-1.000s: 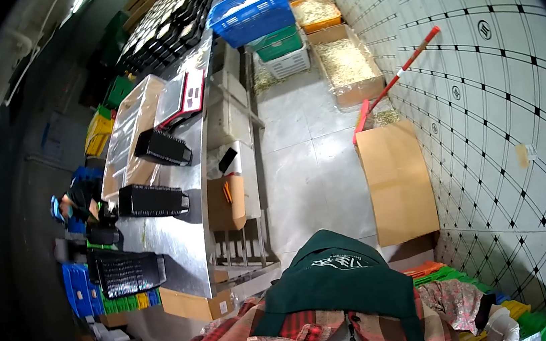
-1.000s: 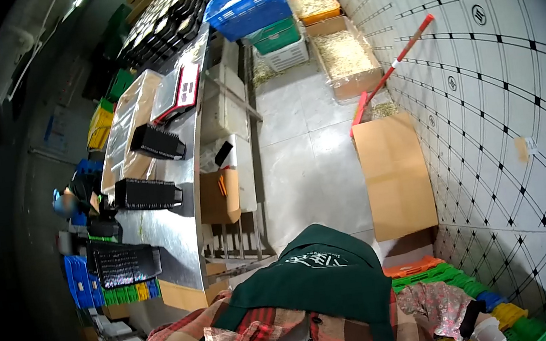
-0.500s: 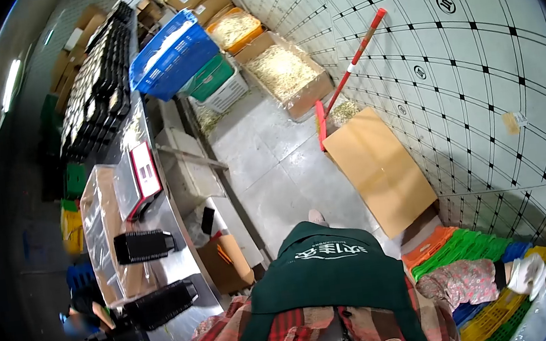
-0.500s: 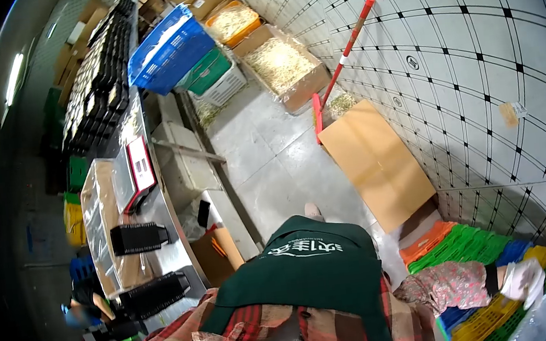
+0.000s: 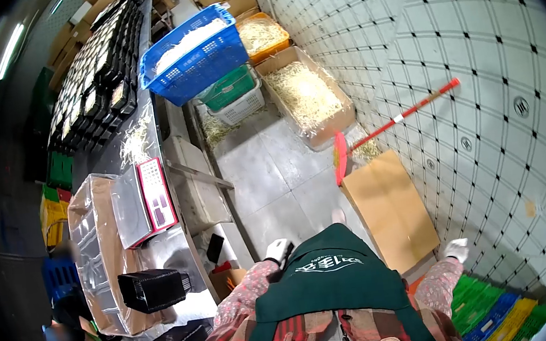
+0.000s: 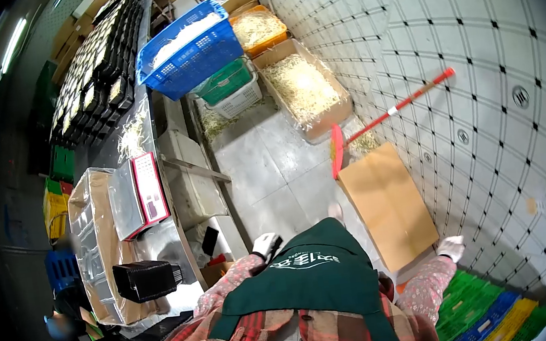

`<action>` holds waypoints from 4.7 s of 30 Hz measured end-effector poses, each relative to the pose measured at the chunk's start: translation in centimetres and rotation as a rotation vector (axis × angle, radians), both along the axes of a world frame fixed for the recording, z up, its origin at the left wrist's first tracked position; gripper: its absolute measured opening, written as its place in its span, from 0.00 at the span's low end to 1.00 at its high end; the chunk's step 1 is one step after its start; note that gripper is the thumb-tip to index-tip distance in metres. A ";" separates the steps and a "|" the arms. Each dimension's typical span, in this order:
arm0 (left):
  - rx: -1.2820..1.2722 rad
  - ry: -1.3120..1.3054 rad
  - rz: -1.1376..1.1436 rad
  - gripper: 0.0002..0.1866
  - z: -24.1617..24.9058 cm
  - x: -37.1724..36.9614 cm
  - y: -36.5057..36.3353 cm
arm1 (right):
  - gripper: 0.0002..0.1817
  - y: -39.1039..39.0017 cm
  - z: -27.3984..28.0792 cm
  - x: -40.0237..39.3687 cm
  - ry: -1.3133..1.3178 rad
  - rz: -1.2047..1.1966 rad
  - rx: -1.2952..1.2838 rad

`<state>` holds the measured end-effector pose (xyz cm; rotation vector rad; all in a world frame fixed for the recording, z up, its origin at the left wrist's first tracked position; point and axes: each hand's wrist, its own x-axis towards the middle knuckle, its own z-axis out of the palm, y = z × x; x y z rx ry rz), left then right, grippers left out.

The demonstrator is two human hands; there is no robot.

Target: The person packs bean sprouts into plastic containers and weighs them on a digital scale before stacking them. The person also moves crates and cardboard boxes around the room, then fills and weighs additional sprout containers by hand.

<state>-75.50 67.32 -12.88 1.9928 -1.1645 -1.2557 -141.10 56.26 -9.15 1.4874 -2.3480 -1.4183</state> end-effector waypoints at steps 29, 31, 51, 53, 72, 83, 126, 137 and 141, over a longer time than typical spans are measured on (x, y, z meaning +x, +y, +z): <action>0.413 -0.335 0.108 0.20 -10.4 30.4 -20.1 | 0.06 -53.3 -11.2 74.3 -1.763 -0.479 0.146; 0.341 -0.473 0.092 0.21 -10.9 35.9 -23.3 | 0.06 -51.8 -14.0 77.6 -1.690 -0.191 0.243; -0.538 0.302 0.813 0.17 16.6 61.4 -57.3 | 0.11 -82.8 17.9 100.9 -2.084 0.379 -0.281; -0.581 0.213 0.897 0.15 18.4 62.6 -60.1 | 0.11 -85.9 17.0 104.6 -2.096 0.480 -0.204; 0.611 -1.605 2.297 0.43 27.6 36.7 -17.8 | 0.39 -62.6 12.6 129.2 -1.921 1.654 0.891; 1.247 -0.975 1.995 0.11 31.0 28.2 4.4 | 0.36 -61.2 13.6 126.5 -1.716 1.910 0.254; 0.190 -0.394 -0.088 0.27 17.1 65.2 -74.2 | 0.63 -98.9 9.4 124.4 -1.240 0.774 0.273; 0.387 -0.215 -0.416 0.24 11.4 63.9 -80.1 | 0.62 -97.7 7.1 123.3 -1.331 0.905 0.151; 0.435 -0.150 -0.282 0.31 11.1 63.5 -80.3 | 0.60 -96.2 6.8 125.3 -1.278 0.793 0.174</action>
